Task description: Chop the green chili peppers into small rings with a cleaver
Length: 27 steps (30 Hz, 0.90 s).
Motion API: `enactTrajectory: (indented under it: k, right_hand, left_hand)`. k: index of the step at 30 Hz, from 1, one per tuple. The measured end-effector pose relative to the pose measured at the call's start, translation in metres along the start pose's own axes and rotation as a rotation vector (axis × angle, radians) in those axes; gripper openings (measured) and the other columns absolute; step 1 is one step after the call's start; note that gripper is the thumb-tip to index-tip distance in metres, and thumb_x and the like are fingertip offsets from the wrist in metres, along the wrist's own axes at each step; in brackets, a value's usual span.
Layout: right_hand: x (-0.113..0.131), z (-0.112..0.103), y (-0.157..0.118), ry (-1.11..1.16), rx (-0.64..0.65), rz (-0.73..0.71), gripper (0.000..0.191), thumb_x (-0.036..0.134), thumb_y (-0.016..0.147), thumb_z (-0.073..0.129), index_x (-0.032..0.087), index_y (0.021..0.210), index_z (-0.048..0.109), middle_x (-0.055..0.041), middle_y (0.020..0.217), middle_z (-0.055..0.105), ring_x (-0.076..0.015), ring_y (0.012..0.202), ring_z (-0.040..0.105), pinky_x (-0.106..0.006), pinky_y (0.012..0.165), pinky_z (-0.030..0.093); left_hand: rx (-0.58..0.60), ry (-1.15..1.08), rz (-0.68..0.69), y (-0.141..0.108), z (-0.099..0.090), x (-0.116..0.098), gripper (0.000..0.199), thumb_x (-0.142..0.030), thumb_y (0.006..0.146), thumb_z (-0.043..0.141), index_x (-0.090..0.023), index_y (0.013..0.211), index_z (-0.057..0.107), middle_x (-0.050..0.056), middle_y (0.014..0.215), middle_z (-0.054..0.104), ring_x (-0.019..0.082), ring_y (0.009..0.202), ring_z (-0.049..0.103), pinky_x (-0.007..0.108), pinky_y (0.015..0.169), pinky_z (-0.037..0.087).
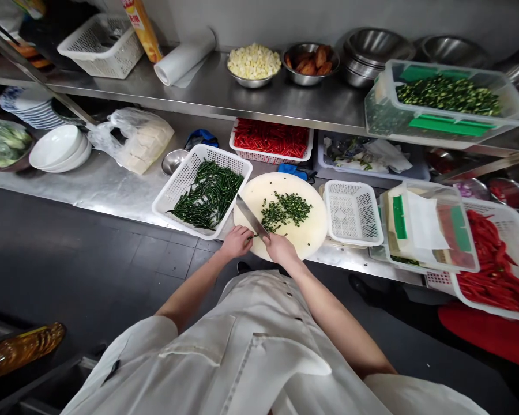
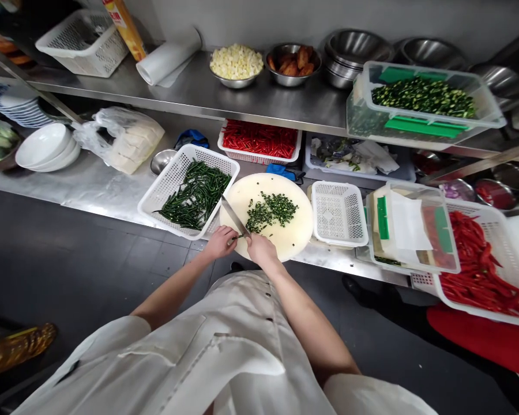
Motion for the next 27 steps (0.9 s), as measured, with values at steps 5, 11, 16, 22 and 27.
enactTrajectory:
  k: [5, 11, 16, 22, 27]
  right_hand:
    - [-0.001, 0.005, -0.005, 0.004, -0.001, 0.019, 0.037, 0.038, 0.113, 0.041, 0.019, 0.124, 0.071, -0.0156, 0.121, 0.078, -0.0279, 0.113, 0.072, -0.031, 0.09, 0.047]
    - [-0.009, 0.015, -0.002, 0.118, 0.039, -0.017, 0.036, 0.038, 0.113, 0.044, 0.019, 0.121, 0.074, -0.0114, 0.123, 0.079, -0.0243, 0.116, 0.072, -0.027, 0.091, 0.047]
    - [-0.037, -0.001, 0.005, 0.079, 0.005, 0.059, 0.037, 0.039, 0.113, 0.045, 0.02, 0.123, 0.075, -0.0127, 0.125, 0.078, -0.0251, 0.117, 0.072, -0.028, 0.091, 0.047]
    - [-0.043, -0.019, -0.005, -0.011, -0.037, 0.055, 0.038, 0.042, 0.112, 0.043, 0.023, 0.125, 0.074, -0.0136, 0.119, 0.079, -0.0285, 0.111, 0.073, -0.032, 0.089, 0.048]
    - [-0.036, -0.011, -0.001, -0.004, -0.017, 0.046, 0.036, 0.038, 0.113, 0.043, 0.021, 0.124, 0.072, -0.0137, 0.12, 0.079, -0.027, 0.113, 0.073, -0.031, 0.09, 0.047]
  left_hand:
    - [-0.005, -0.01, -0.003, -0.008, -0.002, 0.002, 0.013, -0.027, 0.1, 0.06, -0.023, 0.11, 0.068, 0.008, 0.105, 0.069, 0.028, 0.105, 0.059, 0.044, 0.094, 0.045]
    - [-0.047, -0.05, -0.048, -0.014, 0.006, 0.005, 0.014, -0.022, 0.1, 0.058, -0.023, 0.111, 0.068, 0.008, 0.107, 0.071, 0.027, 0.105, 0.062, 0.044, 0.095, 0.047]
    - [-0.033, -0.058, -0.048, 0.01, 0.02, -0.006, 0.014, -0.025, 0.103, 0.058, -0.022, 0.112, 0.069, 0.009, 0.108, 0.071, 0.027, 0.104, 0.062, 0.045, 0.096, 0.049]
    - [0.014, -0.042, 0.064, 0.035, 0.026, -0.022, 0.015, -0.027, 0.107, 0.053, -0.021, 0.108, 0.067, 0.009, 0.105, 0.069, 0.026, 0.104, 0.061, 0.043, 0.095, 0.048]
    - [0.031, -0.002, 0.092, 0.032, 0.022, -0.022, 0.015, -0.026, 0.106, 0.052, -0.021, 0.109, 0.066, 0.009, 0.105, 0.067, 0.027, 0.105, 0.059, 0.044, 0.096, 0.048]
Point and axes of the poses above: each hand's wrist, its own y-axis towards the middle knuckle, its own z-axis out of the palm, x = y × z, the point moved 7 cm from there along y, towards the middle knuckle
